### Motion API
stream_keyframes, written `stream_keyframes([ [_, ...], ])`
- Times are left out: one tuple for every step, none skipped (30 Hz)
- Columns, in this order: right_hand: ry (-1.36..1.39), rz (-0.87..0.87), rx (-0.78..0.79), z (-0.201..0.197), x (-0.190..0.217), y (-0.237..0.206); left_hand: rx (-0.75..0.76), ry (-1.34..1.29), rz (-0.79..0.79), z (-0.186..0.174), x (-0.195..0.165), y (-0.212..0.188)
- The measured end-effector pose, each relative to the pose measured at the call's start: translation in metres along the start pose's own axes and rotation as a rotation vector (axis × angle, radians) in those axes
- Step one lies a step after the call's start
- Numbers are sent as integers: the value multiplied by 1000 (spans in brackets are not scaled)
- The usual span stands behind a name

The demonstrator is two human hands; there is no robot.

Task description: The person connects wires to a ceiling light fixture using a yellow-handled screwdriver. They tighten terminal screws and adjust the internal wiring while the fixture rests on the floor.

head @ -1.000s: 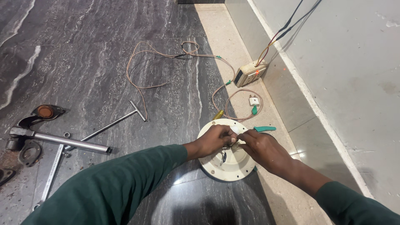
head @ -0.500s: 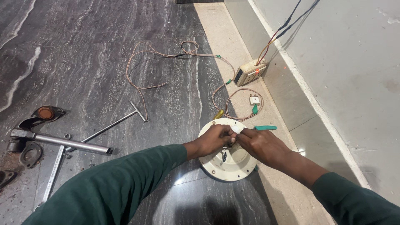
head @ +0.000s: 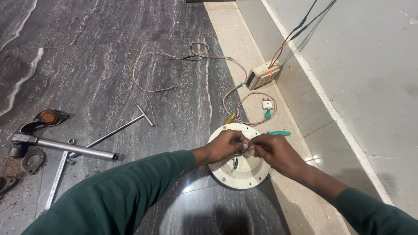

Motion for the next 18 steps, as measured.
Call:
stream_keyframes([
  [145,155,29,3,-7,-1,-2,4,-6,0,-1,0],
  [290,309,57,8,-14,-3,-4,8,-12,0,-3,-1],
  [259,330,51,7,-13,-2,-6,8,-31,0,-3,-1],
  [229,351,44,7,-12,-1,-8,9,-52,1,-3,-1],
  [200,372,38,6,-11,0,-11,10,-73,1,-3,-1],
  [146,389,46,6,-10,2,-18,16,-69,1,-3,0],
  [92,407,54,5,-9,4,-25,22,-65,2,-4,0],
  [37,425,61,4,-8,5,-31,28,-61,2,-3,1],
  [54,430,63,4,-7,6,-30,27,-50,3,-3,1],
  [71,435,64,4,-6,7,-29,27,-40,4,-2,2],
  [88,438,66,3,-5,7,-29,28,-30,4,-2,2],
  [58,437,77,3,-5,7,-45,41,-21,3,-1,2],
  [27,437,89,3,-5,6,-60,53,-12,4,-1,2],
  [-4,437,101,3,-5,4,-76,65,-3,4,0,3],
  [-91,330,106,2,0,5,-84,76,3,4,0,2],
  [-177,221,110,2,5,6,-93,88,9,4,0,2],
  [-264,112,114,3,10,7,-102,99,17,4,-1,2],
  [-230,139,123,4,6,6,-105,98,17,4,-1,1],
])
Point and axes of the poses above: each hand's wrist, its own y-axis towards the middle knuckle, its own z-axis out of the palm, x = y × z, the point moved 6 cm from there along y, towards the middle knuckle, and after that the axes turned 3 degrees about -z, right-handed, at the moved point
